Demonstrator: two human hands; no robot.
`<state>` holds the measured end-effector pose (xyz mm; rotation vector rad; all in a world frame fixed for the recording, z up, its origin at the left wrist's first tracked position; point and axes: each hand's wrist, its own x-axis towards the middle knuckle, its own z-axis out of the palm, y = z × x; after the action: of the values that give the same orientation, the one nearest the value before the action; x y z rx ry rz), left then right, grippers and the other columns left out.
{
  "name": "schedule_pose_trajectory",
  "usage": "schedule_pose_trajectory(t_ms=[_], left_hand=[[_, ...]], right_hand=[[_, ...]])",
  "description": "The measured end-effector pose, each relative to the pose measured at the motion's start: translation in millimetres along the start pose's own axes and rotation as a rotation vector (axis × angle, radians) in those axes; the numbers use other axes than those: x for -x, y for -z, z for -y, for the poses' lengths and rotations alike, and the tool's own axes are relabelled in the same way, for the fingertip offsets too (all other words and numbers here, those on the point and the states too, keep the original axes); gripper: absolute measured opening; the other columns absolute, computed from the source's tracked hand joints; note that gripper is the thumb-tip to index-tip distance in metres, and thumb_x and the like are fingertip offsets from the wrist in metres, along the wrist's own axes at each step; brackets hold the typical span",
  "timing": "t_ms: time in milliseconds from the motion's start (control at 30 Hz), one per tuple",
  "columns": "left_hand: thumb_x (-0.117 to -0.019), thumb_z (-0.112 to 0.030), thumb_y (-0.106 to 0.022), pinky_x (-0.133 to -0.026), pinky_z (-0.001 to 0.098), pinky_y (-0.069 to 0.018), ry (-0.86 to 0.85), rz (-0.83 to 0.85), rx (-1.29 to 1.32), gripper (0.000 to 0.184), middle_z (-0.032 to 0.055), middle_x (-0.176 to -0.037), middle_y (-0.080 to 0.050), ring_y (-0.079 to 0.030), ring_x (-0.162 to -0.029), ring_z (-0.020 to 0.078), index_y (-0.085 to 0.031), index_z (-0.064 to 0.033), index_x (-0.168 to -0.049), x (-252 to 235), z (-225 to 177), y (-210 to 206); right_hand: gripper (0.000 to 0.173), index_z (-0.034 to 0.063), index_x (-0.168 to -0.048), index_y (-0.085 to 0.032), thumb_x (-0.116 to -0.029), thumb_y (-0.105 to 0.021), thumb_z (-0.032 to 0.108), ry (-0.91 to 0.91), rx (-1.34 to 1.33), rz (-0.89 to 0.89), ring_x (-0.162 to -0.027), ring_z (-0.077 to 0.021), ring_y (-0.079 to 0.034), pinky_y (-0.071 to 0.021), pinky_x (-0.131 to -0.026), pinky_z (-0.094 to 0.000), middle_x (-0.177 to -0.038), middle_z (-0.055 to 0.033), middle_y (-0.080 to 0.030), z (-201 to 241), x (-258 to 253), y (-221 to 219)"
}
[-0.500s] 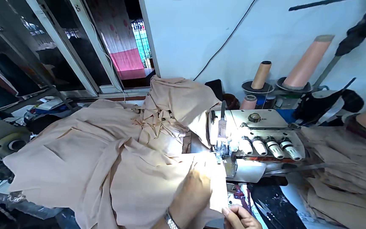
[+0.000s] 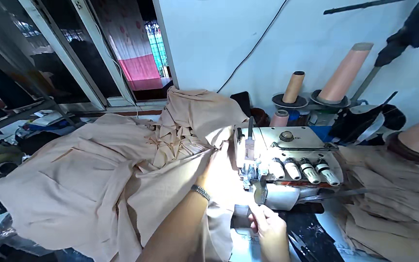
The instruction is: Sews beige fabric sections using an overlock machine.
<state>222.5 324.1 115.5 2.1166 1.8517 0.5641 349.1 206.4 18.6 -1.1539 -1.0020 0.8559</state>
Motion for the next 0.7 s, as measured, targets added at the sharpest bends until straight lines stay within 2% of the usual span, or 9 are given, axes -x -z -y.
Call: schedule_pose_trajectory(t_ms=[133,200,267,367,433,500,567,633,700], left_hand=[[-0.1062,-0.008,-0.049,-0.107,0.0488,-0.0481,-0.096,-0.149,0.257,0.041,0.0198,-0.135,-0.063,-0.063,-0.123,0.0317,-0.049,-0.0067,-0.147,-40.7,39.8,-25.9],[-0.1058,-0.008,-0.049,-0.106,0.0495,-0.049,-0.14,-0.185,0.272,0.04,0.0182,-0.136,-0.064,-0.064,-0.123,0.0308,-0.051,-0.0062,-0.146,-44.4,50.7,-31.3],[-0.1034,-0.006,-0.051,-0.106,0.0506,-0.0493,-0.201,-0.28,0.208,0.038,0.0195,-0.132,-0.065,-0.065,-0.121,0.0323,-0.056,-0.0028,-0.141,-36.3,55.1,-30.5],[-0.1012,-0.002,-0.054,-0.111,0.0502,-0.0441,-0.33,-0.418,0.178,0.036,0.0198,-0.134,-0.064,-0.061,-0.127,0.0325,-0.058,0.0014,-0.137,-0.2,56.9,-21.7],[-0.1014,-0.004,-0.055,-0.103,0.0477,-0.0513,-0.4,-0.561,0.139,0.027,0.0179,-0.121,-0.069,-0.066,-0.114,0.0302,-0.065,0.0023,-0.126,25.1,58.3,-21.4],[-0.0982,-0.006,-0.054,-0.087,0.0432,-0.0574,-0.475,-0.634,0.116,0.021,0.0163,-0.102,-0.069,-0.069,-0.097,0.0278,-0.069,0.0038,-0.109,55.5,58.7,-22.8],[-0.0963,-0.013,-0.053,-0.075,0.0378,-0.0578,-0.6,-0.594,0.057,0.022,0.0104,-0.085,-0.066,-0.067,-0.081,0.0231,-0.071,-0.0009,-0.093,89.1,65.1,-28.9],[-0.1027,-0.018,-0.053,-0.077,0.0341,-0.0548,-0.729,-0.471,-0.029,0.023,0.0043,-0.084,-0.069,-0.066,-0.081,0.0189,-0.072,-0.0082,-0.095,117.2,73.1,-32.5],[-0.1055,-0.021,-0.05,-0.084,0.0369,-0.051,-0.789,-0.368,-0.179,0.024,0.0038,-0.089,-0.07,-0.066,-0.088,0.0206,-0.071,-0.011,-0.099,135.6,83.4,-35.2]], right_hand=[[0.023,0.0006,-0.079,-0.07,-0.0953,-0.061,0.013,0.358,0.305,0.002,-0.07,0.0016,-0.061,-0.0516,-0.067,-0.0129,-0.074,-0.0009,-0.064,-7.8,25.4,28.6],[0.016,-0.002,-0.094,-0.074,-0.0939,-0.062,0.009,0.383,0.533,0.017,-0.087,-0.0141,-0.066,-0.0558,-0.082,-0.0253,-0.089,-0.0113,-0.069,-8.0,36.0,58.1],[0.021,-0.0067,-0.105,-0.074,-0.0917,-0.06,0.001,0.358,0.757,0.014,-0.1,-0.0378,-0.065,-0.0537,-0.092,-0.0472,-0.102,-0.0245,-0.067,-12.6,42.8,90.3],[0.027,-0.0104,-0.113,-0.071,-0.0913,-0.06,0.0,0.271,0.979,0.051,-0.106,-0.0523,-0.06,-0.0462,-0.098,-0.0619,-0.11,-0.0336,-0.063,-19.9,45.9,129.8],[0.028,-0.0115,-0.116,-0.071,-0.0938,-0.061,0.002,0.229,1.027,0.114,-0.107,-0.0533,-0.06,-0.0451,-0.099,-0.0618,-0.111,-0.0344,-0.063,-23.4,43.2,143.7],[0.027,-0.0122,-0.116,-0.071,-0.0957,-0.059,0.0,0.25,1.048,0.151,-0.105,-0.0521,-0.061,-0.0482,-0.096,-0.0591,-0.109,-0.0334,-0.064,-24.7,38.4,148.5],[0.025,-0.0127,-0.111,-0.071,-0.0973,-0.054,-0.002,0.269,1.048,0.136,-0.101,-0.0514,-0.064,-0.0526,-0.091,-0.0584,-0.104,-0.033,-0.065,-22.8,33.4,148.9],[0.025,-0.0136,-0.106,-0.071,-0.0988,-0.05,-0.003,0.264,1.016,0.105,-0.098,-0.0516,-0.065,-0.0532,-0.089,-0.0593,-0.1,-0.0337,-0.065,-20.1,24.6,149.4],[0.026,-0.0146,-0.107,-0.069,-0.1006,-0.048,-0.001,0.239,0.978,0.103,-0.1,-0.0526,-0.064,-0.0515,-0.091,-0.0621,-0.103,-0.035,-0.064,-16.6,13.6,151.4]])
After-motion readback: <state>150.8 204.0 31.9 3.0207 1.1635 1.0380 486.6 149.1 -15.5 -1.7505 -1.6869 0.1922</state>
